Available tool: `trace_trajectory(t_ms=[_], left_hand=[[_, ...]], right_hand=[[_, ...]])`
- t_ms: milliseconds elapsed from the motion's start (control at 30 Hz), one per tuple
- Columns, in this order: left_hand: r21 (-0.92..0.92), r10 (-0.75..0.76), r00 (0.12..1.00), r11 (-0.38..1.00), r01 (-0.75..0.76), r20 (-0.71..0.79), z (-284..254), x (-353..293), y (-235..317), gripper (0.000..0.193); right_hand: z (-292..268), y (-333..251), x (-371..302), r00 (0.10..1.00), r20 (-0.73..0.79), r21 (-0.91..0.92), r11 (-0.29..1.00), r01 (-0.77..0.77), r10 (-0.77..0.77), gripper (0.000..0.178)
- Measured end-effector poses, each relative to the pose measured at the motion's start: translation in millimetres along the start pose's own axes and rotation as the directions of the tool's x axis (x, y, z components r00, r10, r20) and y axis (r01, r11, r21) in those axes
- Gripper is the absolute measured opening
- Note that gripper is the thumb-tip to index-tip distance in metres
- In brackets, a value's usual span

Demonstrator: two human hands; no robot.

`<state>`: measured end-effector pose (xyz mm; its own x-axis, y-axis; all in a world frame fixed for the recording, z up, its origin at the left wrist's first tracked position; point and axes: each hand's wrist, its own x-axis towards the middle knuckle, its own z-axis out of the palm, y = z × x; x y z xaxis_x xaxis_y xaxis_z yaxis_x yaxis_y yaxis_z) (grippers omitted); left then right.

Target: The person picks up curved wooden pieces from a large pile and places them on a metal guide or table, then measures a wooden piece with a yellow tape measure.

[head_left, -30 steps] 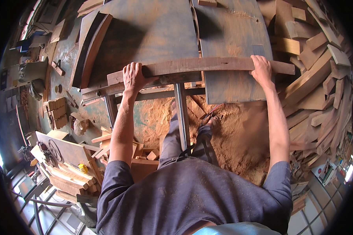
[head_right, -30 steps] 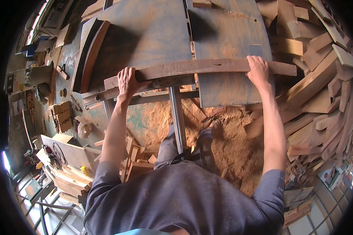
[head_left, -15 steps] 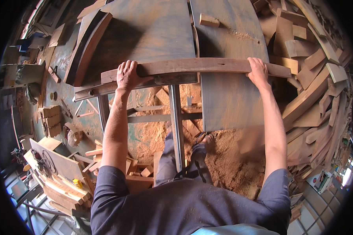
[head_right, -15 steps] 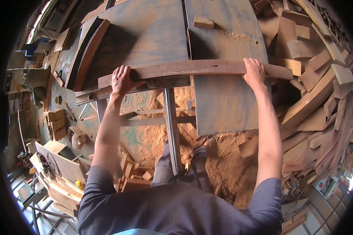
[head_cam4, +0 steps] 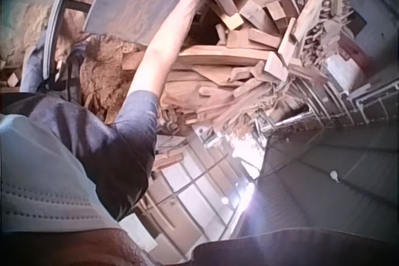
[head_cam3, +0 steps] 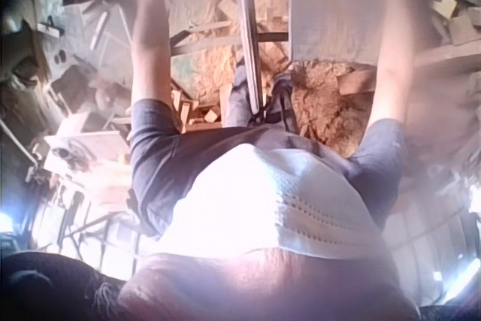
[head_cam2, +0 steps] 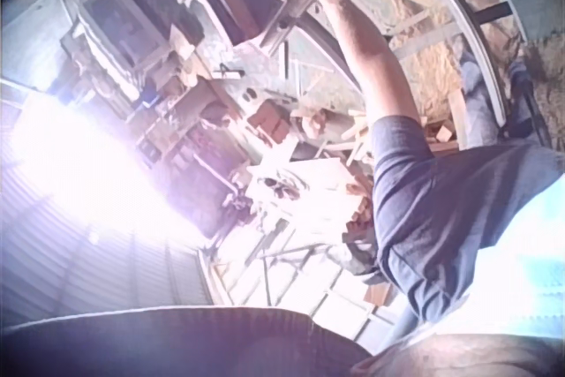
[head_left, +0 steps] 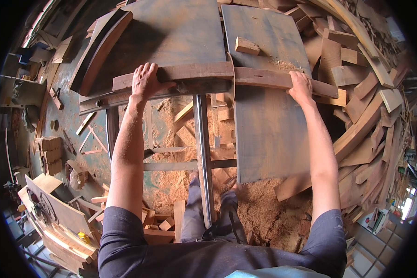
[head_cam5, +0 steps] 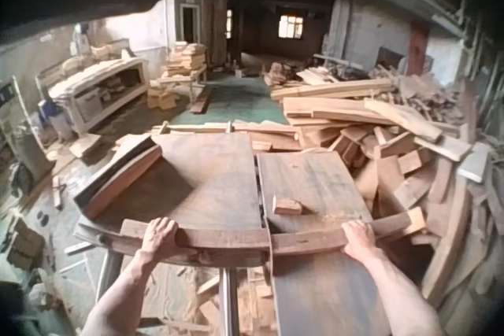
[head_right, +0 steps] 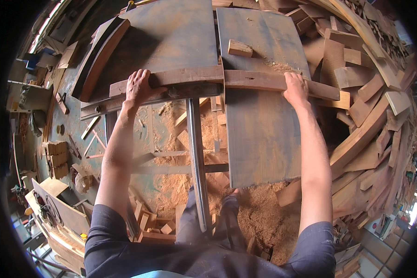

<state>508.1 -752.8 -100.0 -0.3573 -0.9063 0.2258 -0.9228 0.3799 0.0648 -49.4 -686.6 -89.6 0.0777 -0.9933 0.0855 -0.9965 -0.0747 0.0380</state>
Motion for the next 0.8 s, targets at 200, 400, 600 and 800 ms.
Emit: trace_trajectory(t_ms=[200,400,600,800], left_hand=[[-0.021,0.021,1.0,1.0,-0.021,-0.003,-2,-8,1,0.07],[-0.002,0.021,0.999,1.0,-0.021,0.031,-5,-69,22,0.07],[-0.027,0.037,0.994,0.999,-0.035,0.103,-29,-139,47,0.083],[-0.053,0.031,0.977,0.998,-0.02,0.211,-38,-196,63,0.091]], right_hand=[[-46,-9,-73,0.99,0.075,-0.009,0.993,-0.118,0.118,0.066],[-85,20,-195,0.947,0.076,0.357,0.878,-0.319,0.313,0.077],[-118,-23,-292,0.742,0.343,0.777,0.271,-0.569,0.576,0.09],[-118,-56,-362,0.652,0.327,0.803,0.162,-0.574,0.684,0.083]])
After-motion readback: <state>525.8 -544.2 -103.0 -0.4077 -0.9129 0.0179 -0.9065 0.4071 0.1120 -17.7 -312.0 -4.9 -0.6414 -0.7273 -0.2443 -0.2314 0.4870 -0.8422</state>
